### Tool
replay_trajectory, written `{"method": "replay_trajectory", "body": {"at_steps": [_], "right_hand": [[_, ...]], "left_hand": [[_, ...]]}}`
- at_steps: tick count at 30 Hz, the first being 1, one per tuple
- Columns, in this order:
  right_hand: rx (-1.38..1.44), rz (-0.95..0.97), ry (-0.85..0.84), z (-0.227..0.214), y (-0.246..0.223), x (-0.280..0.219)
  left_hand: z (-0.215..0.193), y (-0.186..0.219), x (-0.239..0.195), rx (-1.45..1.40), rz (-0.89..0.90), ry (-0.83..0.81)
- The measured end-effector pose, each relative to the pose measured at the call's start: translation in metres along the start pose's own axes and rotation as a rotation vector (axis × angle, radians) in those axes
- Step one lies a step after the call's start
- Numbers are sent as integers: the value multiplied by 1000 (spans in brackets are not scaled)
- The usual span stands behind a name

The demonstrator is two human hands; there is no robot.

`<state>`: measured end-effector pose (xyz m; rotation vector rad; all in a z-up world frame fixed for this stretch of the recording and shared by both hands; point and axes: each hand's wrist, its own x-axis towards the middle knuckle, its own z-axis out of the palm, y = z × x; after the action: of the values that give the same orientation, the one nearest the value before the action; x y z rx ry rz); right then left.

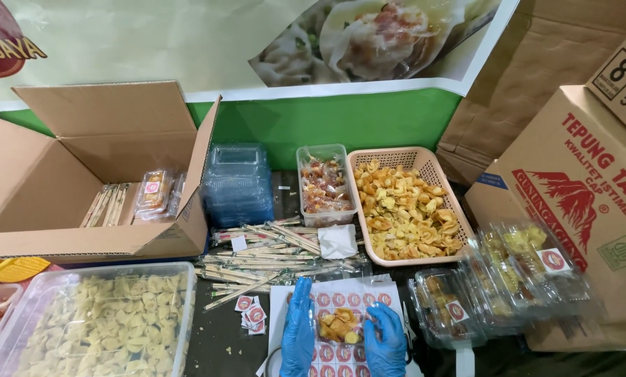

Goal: Labeling small plastic bags of pastries by peeling stickers from a sheet and applying them to each bag.

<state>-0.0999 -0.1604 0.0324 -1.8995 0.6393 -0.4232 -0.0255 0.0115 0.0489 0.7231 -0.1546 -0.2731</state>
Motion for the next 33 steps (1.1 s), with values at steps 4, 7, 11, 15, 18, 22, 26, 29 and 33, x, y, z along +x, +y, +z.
{"method": "replay_trajectory", "body": {"at_steps": [4, 7, 11, 15, 18, 22, 26, 29, 33], "right_hand": [[-104, -193, 108, 8, 24, 6], [-137, -141, 90, 11, 37, 11], [-187, -157, 79, 10, 43, 10], [-68, -85, 136, 11, 22, 2], [-79, 64, 183, 9, 2, -2], [37, 179, 182, 10, 7, 0], [53, 160, 156, 9, 16, 4], [-2, 135, 130, 5, 15, 4], [-15, 170, 65, 1, 13, 4]], "left_hand": [[2, 4, 1, 161, -8, 145], [-9, -6, 4, 138, -3, 123], [-18, -17, 3, -1210, -17, -105], [20, 21, -3, 157, -110, 147], [9, 11, 0, 182, -49, 80], [-2, -1, 3, 257, 104, 98], [29, 26, 4, 770, -57, 264], [65, 49, -15, 710, 25, 154], [88, 56, -15, 799, 76, 267]]}}
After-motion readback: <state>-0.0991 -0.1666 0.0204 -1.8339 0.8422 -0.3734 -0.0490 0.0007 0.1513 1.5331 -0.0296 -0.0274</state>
